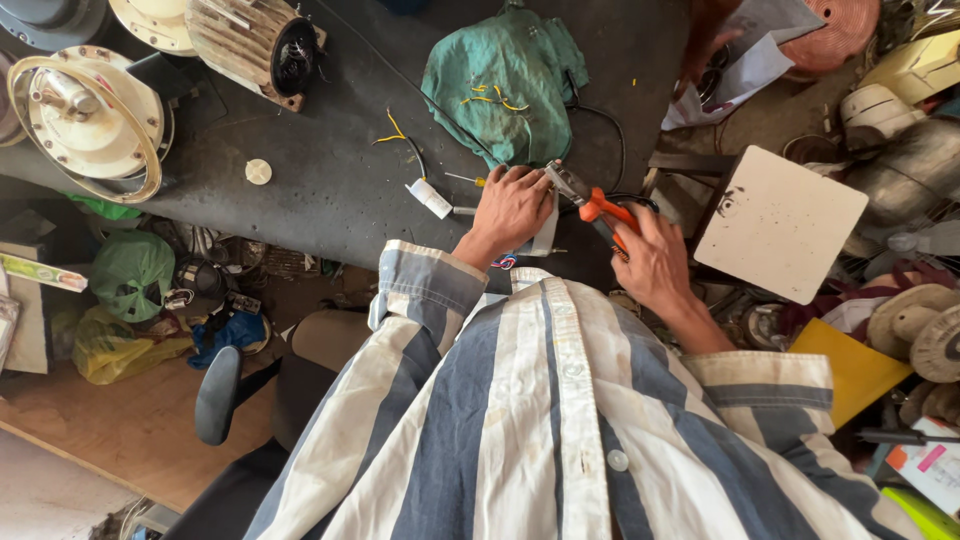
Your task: The person sits at a cluttered workbench, moves a mixer grinder base aside, and unwraps a cloth bag containing a small electric motor. They use pliers to strip insulation from wire ends, then hold the motor and work on its wiring, cutting and adjusting the leads.
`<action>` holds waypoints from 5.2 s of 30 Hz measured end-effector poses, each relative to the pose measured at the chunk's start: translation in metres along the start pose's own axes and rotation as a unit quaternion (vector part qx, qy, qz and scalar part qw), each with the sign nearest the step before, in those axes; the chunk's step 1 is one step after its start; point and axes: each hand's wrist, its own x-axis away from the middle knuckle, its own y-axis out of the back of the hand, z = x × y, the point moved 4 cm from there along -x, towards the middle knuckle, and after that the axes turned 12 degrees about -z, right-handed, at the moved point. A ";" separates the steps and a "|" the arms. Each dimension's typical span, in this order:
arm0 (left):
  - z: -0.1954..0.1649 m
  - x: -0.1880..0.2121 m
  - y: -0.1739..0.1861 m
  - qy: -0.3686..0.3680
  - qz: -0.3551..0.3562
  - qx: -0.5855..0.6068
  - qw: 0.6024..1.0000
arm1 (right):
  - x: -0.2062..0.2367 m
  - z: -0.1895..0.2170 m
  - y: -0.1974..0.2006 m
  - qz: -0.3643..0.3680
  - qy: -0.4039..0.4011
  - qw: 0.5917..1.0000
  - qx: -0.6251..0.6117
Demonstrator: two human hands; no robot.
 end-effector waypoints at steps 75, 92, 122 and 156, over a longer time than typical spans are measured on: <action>-0.014 -0.015 0.020 0.023 -0.069 0.093 0.993 | -0.039 -0.069 -0.037 0.177 -0.310 0.912 -0.201; -0.022 -0.011 0.039 0.050 -0.123 0.066 0.989 | -0.107 0.012 -0.027 0.043 0.046 0.955 -0.289; 0.140 0.045 0.028 0.347 -0.162 -0.136 0.914 | -0.089 -0.027 -0.089 0.305 -0.374 0.765 -0.426; 0.016 0.017 0.044 0.172 -0.074 0.164 0.969 | -0.124 0.032 -0.008 0.032 -0.095 0.953 -0.287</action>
